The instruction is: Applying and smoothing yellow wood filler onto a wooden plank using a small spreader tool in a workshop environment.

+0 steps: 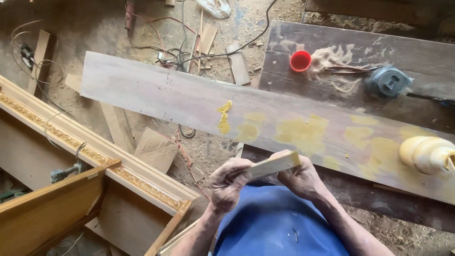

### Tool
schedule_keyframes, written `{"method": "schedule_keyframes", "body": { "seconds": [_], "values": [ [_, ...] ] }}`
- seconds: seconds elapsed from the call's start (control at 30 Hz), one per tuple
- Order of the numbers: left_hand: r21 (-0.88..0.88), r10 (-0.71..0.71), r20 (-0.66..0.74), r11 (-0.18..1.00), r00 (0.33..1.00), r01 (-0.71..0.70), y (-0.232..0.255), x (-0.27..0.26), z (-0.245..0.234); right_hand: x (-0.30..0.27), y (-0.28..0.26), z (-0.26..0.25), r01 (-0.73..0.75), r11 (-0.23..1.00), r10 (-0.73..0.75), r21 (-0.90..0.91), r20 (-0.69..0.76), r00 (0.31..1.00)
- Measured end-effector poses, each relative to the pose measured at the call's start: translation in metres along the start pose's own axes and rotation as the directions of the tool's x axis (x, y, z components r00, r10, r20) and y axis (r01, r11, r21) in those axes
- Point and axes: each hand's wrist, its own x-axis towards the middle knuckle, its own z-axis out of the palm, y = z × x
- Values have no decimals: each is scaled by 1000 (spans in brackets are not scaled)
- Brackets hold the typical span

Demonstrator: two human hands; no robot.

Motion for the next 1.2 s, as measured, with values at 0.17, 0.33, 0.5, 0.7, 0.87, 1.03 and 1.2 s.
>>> {"method": "schedule_keyframes", "body": {
  "seconds": [0.17, 0.33, 0.5, 0.7, 0.87, 1.03, 1.2],
  "values": [
    [698, 295, 111, 656, 949, -286, 17, 76, -73, 31, 16, 2, 29, 980, -82, -197, -263, 961],
    [918, 137, 372, 91, 918, -386, 23, 133, -89, 64, 71, -37, 263, 696, -562, -669, -279, 779],
    [964, -322, 264, 69, 909, -256, 7, 125, -87, 39, 105, -93, 73, 504, -697, -860, -355, 623],
    [832, 93, 464, 296, 881, -469, -38, 124, -135, 3, 87, -118, -137, 281, -818, -950, -312, 484],
    [802, 84, 501, 328, 861, -498, -50, 135, -147, 7, 100, -121, -213, 261, -809, -942, -334, 485],
    [769, 8, 537, 407, 844, -493, -59, 141, -135, 5, 103, -121, -251, 278, -778, -927, -371, 506],
    [805, -48, 582, 178, 812, -566, -75, 117, -135, 7, 100, -119, -298, 260, -765, -918, -385, 517]
  ]
}}
